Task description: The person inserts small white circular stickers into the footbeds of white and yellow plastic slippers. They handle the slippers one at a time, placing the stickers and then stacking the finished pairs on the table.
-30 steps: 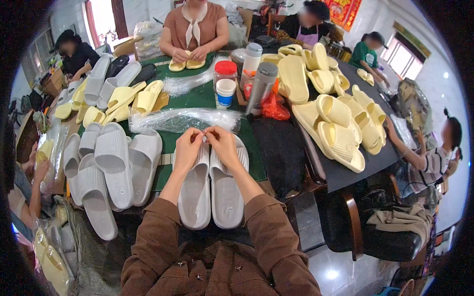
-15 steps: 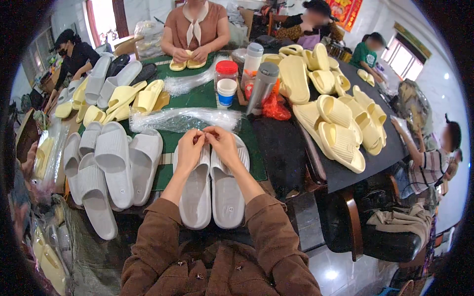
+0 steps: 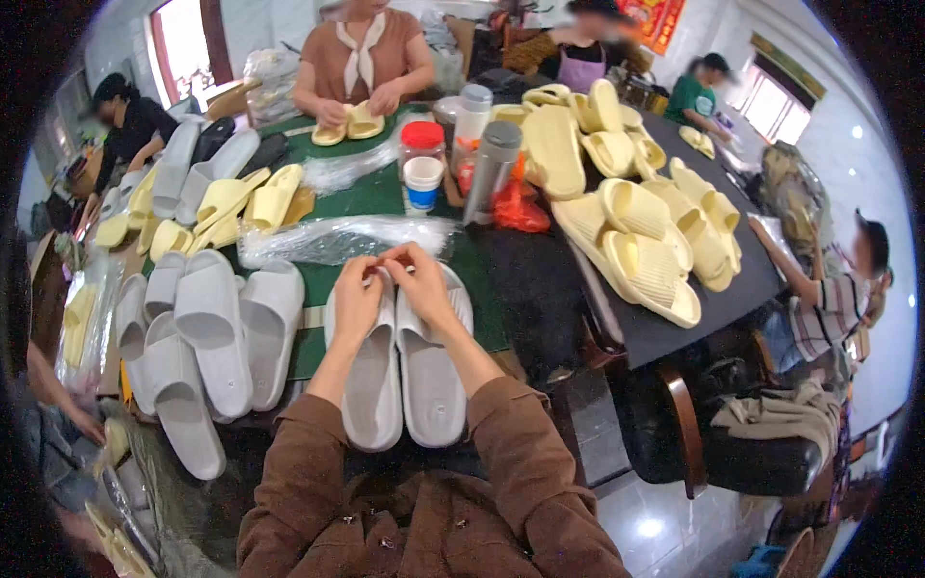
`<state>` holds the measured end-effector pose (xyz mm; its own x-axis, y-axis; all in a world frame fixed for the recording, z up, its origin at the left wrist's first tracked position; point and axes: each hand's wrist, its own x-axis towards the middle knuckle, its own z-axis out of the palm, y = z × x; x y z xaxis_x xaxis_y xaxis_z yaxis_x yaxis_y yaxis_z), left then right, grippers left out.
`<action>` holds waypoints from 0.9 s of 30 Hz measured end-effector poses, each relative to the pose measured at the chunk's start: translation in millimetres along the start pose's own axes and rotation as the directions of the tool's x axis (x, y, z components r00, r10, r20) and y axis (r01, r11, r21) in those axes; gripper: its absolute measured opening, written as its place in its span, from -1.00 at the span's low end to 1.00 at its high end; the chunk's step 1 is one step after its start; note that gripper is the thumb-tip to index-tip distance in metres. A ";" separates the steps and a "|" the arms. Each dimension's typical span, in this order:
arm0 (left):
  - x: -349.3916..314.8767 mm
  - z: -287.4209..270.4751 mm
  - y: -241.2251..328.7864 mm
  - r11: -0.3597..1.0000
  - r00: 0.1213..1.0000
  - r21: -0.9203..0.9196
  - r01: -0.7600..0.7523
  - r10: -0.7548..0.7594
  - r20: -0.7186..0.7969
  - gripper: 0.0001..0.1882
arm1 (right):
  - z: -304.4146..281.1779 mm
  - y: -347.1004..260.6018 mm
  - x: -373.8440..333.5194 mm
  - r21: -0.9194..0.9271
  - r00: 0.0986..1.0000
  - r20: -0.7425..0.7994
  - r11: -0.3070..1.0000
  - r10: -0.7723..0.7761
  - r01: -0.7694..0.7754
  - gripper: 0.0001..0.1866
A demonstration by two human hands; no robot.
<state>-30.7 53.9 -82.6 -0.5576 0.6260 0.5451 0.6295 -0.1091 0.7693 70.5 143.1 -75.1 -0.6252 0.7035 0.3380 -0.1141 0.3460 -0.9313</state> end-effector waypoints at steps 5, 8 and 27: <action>1.4 4.8 -3.8 0.996 0.999 0.080 -0.028 0.026 0.029 -0.60 | -7.3 12.3 7.9 0.400 0.999 0.042 0.916 0.024 -0.039 -0.87; -0.5 7.1 -5.9 0.994 0.999 0.110 0.000 -0.005 0.040 -0.50 | -16.1 -5.2 6.0 0.543 0.990 0.006 0.830 0.144 -0.124 -0.87; -2.8 8.4 -7.4 0.994 0.998 0.109 0.028 -0.034 0.047 -0.57 | -217.0 -154.4 -137.6 -0.234 0.686 -0.671 0.958 -0.282 0.164 -0.90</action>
<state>-29.2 59.5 -92.7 -0.5524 0.6648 0.5028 0.6688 -0.0065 0.7434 341.7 127.6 51.7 0.1210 0.8016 0.5854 -0.0314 0.5926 -0.8049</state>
